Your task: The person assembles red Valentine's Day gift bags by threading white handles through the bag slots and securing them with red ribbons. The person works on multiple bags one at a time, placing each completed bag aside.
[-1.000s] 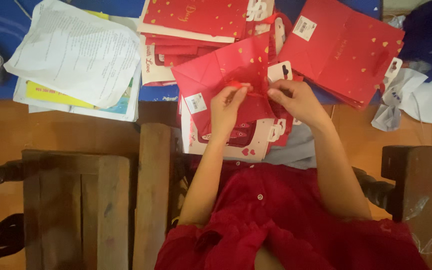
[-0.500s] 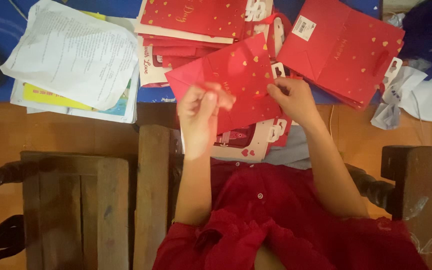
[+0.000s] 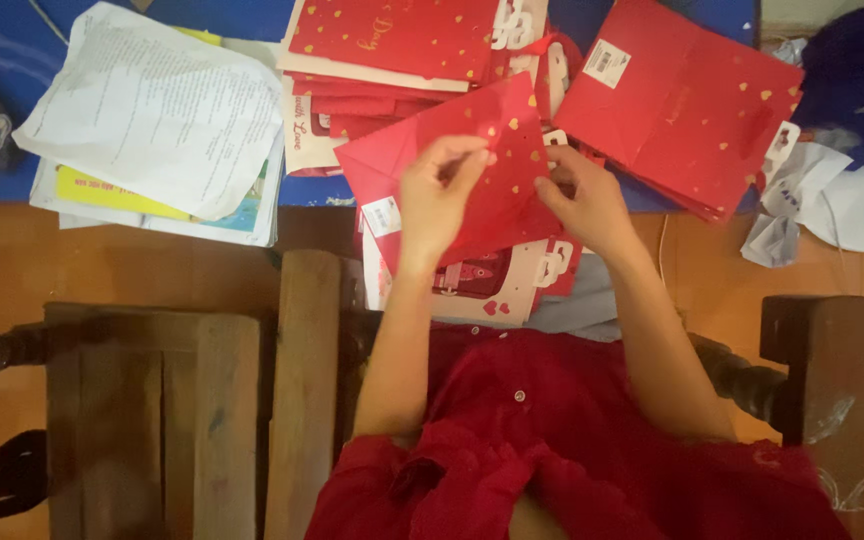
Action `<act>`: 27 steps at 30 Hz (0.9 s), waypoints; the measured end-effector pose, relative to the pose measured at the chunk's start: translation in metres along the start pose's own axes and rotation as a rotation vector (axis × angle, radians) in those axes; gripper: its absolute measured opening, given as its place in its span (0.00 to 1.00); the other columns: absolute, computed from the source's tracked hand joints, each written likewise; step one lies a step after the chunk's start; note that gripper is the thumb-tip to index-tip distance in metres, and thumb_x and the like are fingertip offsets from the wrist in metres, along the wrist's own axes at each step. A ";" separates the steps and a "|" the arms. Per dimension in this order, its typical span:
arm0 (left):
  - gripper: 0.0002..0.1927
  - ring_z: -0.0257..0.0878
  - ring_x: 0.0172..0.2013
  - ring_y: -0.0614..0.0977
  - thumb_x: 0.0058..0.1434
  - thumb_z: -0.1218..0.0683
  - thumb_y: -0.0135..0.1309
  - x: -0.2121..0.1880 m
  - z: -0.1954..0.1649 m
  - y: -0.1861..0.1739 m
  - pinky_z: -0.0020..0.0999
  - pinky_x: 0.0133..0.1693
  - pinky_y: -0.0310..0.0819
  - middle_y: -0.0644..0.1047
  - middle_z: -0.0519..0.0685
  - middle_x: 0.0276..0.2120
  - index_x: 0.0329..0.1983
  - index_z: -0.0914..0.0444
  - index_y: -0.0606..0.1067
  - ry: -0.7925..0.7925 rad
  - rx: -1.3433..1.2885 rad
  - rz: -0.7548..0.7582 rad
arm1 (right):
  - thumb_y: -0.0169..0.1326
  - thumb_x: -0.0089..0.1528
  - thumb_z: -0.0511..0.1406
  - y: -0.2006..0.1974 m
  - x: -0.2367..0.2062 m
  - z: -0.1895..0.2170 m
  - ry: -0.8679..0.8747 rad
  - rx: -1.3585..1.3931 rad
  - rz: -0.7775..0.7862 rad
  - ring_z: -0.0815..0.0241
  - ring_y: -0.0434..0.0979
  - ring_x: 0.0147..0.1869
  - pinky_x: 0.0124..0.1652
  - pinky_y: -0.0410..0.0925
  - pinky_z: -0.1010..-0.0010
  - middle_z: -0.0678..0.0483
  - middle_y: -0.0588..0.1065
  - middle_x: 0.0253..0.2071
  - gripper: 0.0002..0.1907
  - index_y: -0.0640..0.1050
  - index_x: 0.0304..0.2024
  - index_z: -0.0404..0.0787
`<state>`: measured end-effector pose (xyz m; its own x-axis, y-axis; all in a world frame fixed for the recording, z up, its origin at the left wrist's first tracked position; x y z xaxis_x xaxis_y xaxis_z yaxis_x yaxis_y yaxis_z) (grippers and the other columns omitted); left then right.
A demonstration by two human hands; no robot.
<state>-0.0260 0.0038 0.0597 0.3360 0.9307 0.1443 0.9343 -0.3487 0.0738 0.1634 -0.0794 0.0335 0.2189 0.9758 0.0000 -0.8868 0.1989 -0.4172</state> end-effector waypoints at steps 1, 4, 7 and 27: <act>0.08 0.34 0.43 0.85 0.68 0.63 0.54 0.001 0.011 0.005 0.28 0.46 0.80 0.84 0.50 0.41 0.49 0.66 0.79 -0.043 0.048 -0.008 | 0.56 0.66 0.34 -0.001 0.000 0.000 0.029 -0.017 0.009 0.68 0.71 0.32 0.36 0.67 0.73 0.53 0.76 0.30 0.21 0.73 0.62 0.41; 0.11 0.35 0.43 0.87 0.67 0.61 0.54 -0.001 0.026 0.011 0.28 0.46 0.80 0.85 0.51 0.42 0.50 0.64 0.81 -0.028 0.220 -0.035 | 0.55 0.66 0.33 -0.003 -0.002 0.003 0.023 -0.065 0.021 0.66 0.68 0.30 0.34 0.65 0.72 0.53 0.74 0.28 0.27 0.68 0.68 0.42; 0.10 0.36 0.44 0.87 0.65 0.59 0.58 -0.002 0.025 0.012 0.30 0.48 0.79 0.85 0.52 0.43 0.49 0.63 0.82 0.054 0.296 -0.058 | 0.55 0.66 0.33 -0.003 -0.001 0.003 0.041 -0.084 0.041 0.65 0.66 0.29 0.33 0.63 0.72 0.54 0.73 0.27 0.30 0.66 0.71 0.44; 0.08 0.41 0.37 0.88 0.58 0.52 0.62 0.005 0.017 0.011 0.34 0.41 0.79 0.85 0.49 0.34 0.36 0.62 0.83 -0.030 0.488 -0.026 | 0.56 0.64 0.35 0.005 -0.013 0.018 -0.120 -0.341 0.047 0.47 0.80 0.31 0.35 0.71 0.61 0.45 0.80 0.33 0.32 0.68 0.71 0.50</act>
<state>-0.0122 0.0061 0.0444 0.3082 0.9438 0.1192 0.8868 -0.2397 -0.3951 0.1490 -0.0894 0.0477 0.1136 0.9909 0.0720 -0.7035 0.1314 -0.6984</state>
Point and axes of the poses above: each hand's wrist, its own x-axis towards the middle knuckle, its own y-axis out of the palm, z = x × y, the point moved 3 cm from there along x, towards the middle knuckle
